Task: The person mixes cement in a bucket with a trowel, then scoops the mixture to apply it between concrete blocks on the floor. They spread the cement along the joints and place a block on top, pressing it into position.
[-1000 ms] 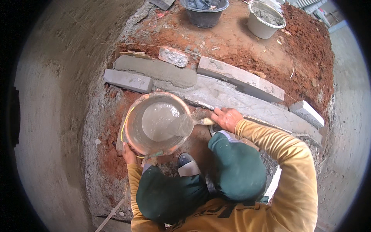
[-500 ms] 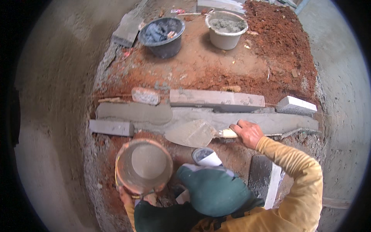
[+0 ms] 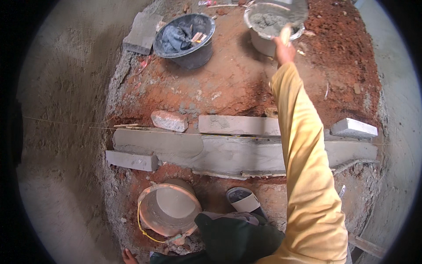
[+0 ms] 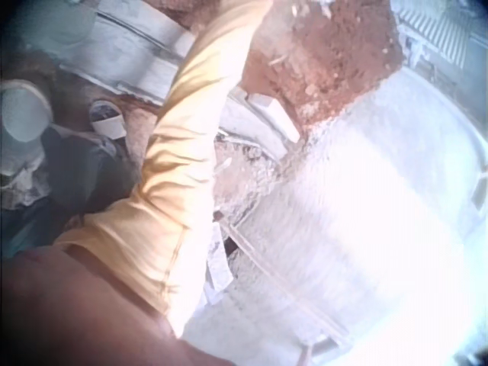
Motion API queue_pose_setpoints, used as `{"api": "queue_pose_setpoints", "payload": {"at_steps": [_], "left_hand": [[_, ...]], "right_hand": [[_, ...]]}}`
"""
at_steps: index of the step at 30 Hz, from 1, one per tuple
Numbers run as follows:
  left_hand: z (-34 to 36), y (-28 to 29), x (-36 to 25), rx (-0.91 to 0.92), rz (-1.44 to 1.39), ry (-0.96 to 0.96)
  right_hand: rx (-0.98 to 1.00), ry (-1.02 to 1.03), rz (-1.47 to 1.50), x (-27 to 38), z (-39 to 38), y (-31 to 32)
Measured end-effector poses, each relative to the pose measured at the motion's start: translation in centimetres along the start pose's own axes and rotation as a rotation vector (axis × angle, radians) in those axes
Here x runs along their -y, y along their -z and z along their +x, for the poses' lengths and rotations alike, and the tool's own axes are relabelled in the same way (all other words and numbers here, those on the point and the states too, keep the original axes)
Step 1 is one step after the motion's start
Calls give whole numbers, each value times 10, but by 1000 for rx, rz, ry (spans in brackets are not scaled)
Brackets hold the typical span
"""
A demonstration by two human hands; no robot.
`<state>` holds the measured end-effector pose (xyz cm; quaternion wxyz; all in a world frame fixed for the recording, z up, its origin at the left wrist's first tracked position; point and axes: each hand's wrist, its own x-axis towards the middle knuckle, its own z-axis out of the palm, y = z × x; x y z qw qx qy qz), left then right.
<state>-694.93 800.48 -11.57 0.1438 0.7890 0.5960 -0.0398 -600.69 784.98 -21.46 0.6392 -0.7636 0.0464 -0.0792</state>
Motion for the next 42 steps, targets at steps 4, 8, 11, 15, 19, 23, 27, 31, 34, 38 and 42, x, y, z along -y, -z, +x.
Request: {"api": "queue_pose_setpoints", "payload": {"at_steps": [4, 8, 11, 15, 19, 23, 27, 31, 34, 38, 42], "left_hand": [[-22, 7, 24, 216, -33, 143], [-28, -3, 52, 347, -105, 376], [-31, -13, 58, 281, -492, 624], [-27, -28, 62, 157, -695, 682], [-19, -39, 72, 167, -696, 759], [-16, -36, 89, 176, -678, 824], [-26, -26, 91, 172, -643, 879], [-46, -26, 83, 179, -617, 933], [-43, -23, 116, 172, -621, 959], [-48, -38, 141, 154, -682, 842], [-55, -49, 137, 221, -689, 828]], "right_hand": [[-134, -94, 66, -5, 41, -28], [-240, -183, 342, 1, 43, -37], [-107, -2, 565, 19, 41, -41], [-120, 42, 415, 43, 40, -35], [-149, -1, -269, 33, 29, -10], [-109, -190, -57, 6, 25, -7], [40, -293, 360, -7, 35, -21], [0, -223, 296, -13, 43, -36], [-73, -185, 296, -16, 40, -43], [-147, -157, 327, -13, 26, -33], [8, -106, 396, -6, -10, -1]]}}
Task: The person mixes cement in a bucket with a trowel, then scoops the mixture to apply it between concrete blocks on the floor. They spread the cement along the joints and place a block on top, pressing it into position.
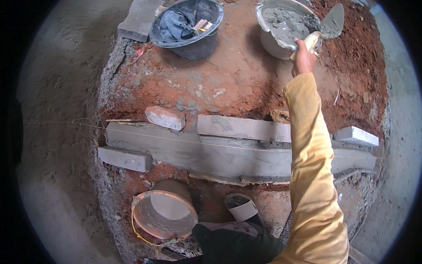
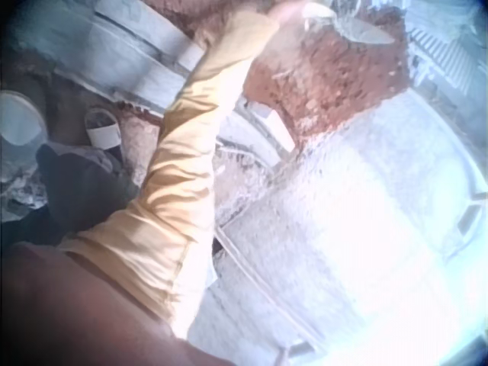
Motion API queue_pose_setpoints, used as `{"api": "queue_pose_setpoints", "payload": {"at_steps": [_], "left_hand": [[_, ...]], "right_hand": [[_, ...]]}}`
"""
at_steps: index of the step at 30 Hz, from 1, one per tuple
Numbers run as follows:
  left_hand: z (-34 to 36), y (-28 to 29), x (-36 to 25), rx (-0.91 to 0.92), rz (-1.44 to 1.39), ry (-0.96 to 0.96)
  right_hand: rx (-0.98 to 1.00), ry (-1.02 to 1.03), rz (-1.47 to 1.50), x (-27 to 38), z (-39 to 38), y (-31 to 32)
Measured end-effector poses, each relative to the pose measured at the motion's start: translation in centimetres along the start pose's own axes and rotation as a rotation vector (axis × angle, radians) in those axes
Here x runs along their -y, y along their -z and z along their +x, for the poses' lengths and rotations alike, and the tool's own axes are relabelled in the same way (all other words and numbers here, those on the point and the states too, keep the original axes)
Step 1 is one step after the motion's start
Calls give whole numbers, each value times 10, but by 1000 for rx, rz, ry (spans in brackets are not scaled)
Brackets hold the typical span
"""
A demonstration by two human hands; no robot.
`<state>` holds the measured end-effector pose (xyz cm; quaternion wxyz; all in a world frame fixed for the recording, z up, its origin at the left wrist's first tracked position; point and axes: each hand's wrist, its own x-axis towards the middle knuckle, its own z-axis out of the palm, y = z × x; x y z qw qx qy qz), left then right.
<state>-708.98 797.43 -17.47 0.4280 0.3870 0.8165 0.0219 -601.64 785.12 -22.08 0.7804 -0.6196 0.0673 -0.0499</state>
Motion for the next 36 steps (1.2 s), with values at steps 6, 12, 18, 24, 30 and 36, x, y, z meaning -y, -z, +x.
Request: {"api": "queue_pose_setpoints", "payload": {"at_steps": [6, 12, 18, 24, 30, 36], "left_hand": [[-30, -22, -39, -50, 139, 26], [-34, -31, -73, -2, 41, 34], [-18, -44, -72, 6, 97, -15], [-21, -50, -97, -34, 0, 73], [-46, -63, -123, 63, 209, -204], [-36, -57, -87, -47, 12, 58]], "right_hand": [[216, -150, -296, 3, -80, 76], [234, -55, -412, 71, -85, 95], [261, 120, -558, 138, -16, 49], [154, -53, -609, 55, -95, 106], [220, 22, -286, 50, -67, 87], [-62, 423, -615, 158, 70, 25]]}}
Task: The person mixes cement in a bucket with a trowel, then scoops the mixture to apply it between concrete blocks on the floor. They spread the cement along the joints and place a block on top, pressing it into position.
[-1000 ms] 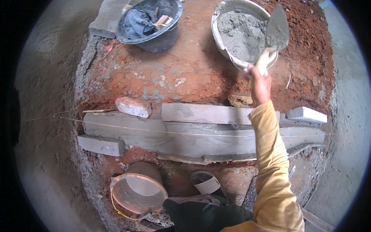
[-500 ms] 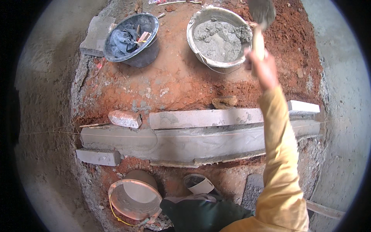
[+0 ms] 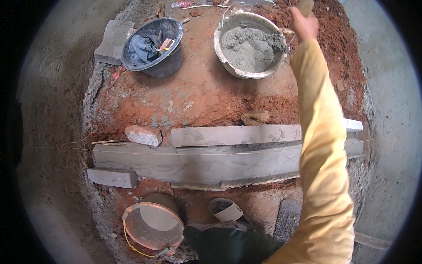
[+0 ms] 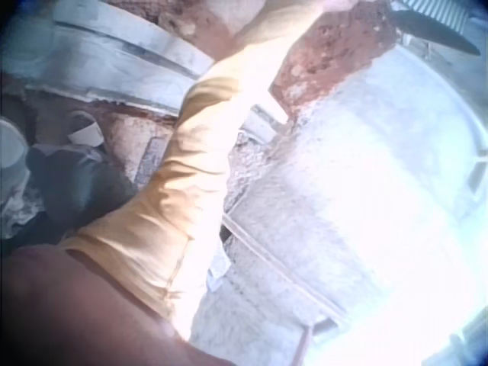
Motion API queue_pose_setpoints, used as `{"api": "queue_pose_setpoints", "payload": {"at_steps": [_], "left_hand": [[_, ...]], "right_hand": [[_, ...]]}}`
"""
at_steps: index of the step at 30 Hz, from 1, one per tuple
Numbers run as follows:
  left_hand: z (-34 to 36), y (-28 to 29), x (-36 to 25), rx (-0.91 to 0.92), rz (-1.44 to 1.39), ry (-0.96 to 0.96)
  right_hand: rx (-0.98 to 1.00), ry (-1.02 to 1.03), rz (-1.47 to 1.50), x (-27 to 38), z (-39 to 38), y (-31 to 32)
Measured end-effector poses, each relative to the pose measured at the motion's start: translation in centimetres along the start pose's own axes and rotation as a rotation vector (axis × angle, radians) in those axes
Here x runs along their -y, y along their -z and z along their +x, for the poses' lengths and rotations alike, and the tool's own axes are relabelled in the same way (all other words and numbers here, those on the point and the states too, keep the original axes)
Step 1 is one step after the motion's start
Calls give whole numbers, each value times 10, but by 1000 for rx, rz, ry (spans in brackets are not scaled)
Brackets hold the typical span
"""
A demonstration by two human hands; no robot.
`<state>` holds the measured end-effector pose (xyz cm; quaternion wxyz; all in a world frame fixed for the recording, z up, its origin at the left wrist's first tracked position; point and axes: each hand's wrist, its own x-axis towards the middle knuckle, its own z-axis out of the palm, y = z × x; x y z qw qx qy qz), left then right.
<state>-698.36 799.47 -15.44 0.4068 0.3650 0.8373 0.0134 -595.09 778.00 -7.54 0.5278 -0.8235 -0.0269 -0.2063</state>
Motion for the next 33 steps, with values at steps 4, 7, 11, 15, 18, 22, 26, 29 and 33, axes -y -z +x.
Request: {"api": "queue_pose_setpoints", "payload": {"at_steps": [4, 7, 11, 15, 18, 22, 26, 29, 33], "left_hand": [[24, 23, 22, 12, 72, 27], [23, 29, 24, 36, 7, -5], [8, 20, 11, 75, -8, -57], [-4, 8, -2, 52, -47, -65], [-13, 0, -1, 57, -32, -76], [-11, 14, 8, 12, -138, -99], [-23, 20, 14, 29, -184, -114], [-39, 12, 13, 38, -203, -115], [-37, 11, 10, 14, -108, -127]], "right_hand": [[-106, 177, -359, 4, 21, -1], [84, 68, -176, -6, -37, 30], [488, 103, -390, -16, -81, 56], [713, 94, -1124, -35, -57, 25], [886, -27, -1347, -51, -54, -13], [1017, 220, -1274, -53, -80, -30], [1169, -48, -896, -28, -91, -5], [1103, -122, -834, -20, -96, -1], [1126, -94, -639, -33, -101, -3]]}}
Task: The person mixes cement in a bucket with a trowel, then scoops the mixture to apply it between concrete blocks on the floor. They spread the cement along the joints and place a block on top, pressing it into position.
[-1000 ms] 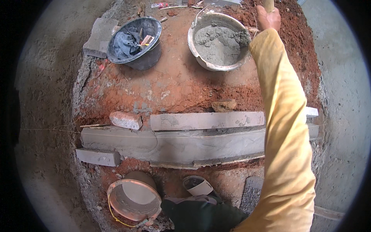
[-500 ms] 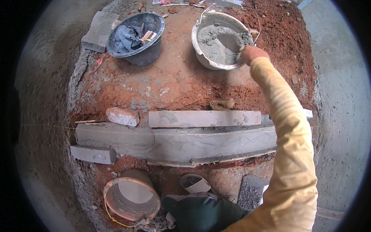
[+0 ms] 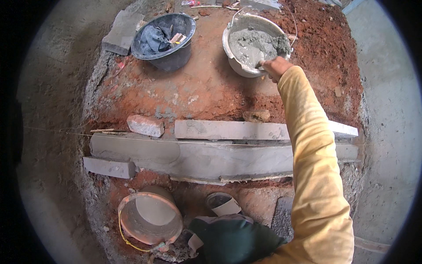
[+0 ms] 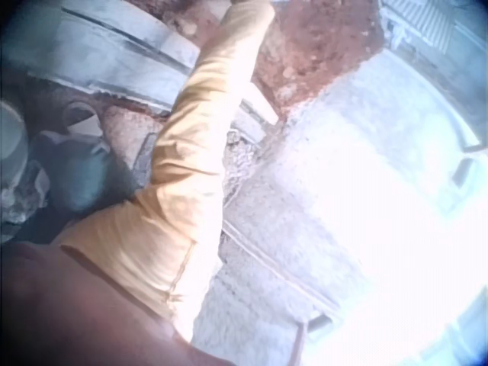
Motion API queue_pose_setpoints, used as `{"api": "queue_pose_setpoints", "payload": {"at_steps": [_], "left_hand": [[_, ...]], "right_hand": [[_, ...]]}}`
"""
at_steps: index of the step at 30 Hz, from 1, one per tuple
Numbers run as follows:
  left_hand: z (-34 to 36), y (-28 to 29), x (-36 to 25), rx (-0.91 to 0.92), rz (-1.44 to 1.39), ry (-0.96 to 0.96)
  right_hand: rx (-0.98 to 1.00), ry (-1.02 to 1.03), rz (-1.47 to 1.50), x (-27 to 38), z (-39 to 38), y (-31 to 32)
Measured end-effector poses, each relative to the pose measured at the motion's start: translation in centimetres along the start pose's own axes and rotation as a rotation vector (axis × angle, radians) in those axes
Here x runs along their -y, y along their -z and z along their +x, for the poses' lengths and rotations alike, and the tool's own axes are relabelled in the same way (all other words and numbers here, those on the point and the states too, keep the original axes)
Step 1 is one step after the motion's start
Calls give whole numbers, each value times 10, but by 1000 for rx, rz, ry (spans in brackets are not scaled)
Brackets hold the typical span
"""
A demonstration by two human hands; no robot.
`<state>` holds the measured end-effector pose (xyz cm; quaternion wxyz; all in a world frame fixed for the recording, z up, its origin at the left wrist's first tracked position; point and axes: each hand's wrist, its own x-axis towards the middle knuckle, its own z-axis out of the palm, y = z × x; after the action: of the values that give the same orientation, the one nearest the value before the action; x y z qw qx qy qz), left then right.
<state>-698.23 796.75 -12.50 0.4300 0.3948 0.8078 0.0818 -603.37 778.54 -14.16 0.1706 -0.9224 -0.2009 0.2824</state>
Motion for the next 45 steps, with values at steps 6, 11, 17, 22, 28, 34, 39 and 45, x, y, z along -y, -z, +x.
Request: {"api": "queue_pose_setpoints", "payload": {"at_steps": [6, 11, 17, 22, 28, 34, 39, 45], "left_hand": [[15, 1, 8, -17, -19, -41], [12, -2, 4, -1, -22, -96], [-2, -11, -15, 41, 17, -226], [-20, -31, -33, -11, -3, -270], [-36, -34, -43, 17, -57, -321], [-56, -33, -43, -33, -70, -305], [-56, -23, -35, -67, -70, -258], [-62, -33, -33, -53, -90, -262]], "right_hand": [[-13, -199, 672, -32, -17, 1], [-84, -221, 895, -37, -26, -3], [-133, -76, 711, -4, -80, -18], [26, 23, 741, 42, -145, -64], [677, 25, 1026, 72, -200, -160], [892, -78, 679, 70, -208, -237], [439, 407, 259, 28, -175, -273], [-24, 538, -447, 6, -172, -298]]}}
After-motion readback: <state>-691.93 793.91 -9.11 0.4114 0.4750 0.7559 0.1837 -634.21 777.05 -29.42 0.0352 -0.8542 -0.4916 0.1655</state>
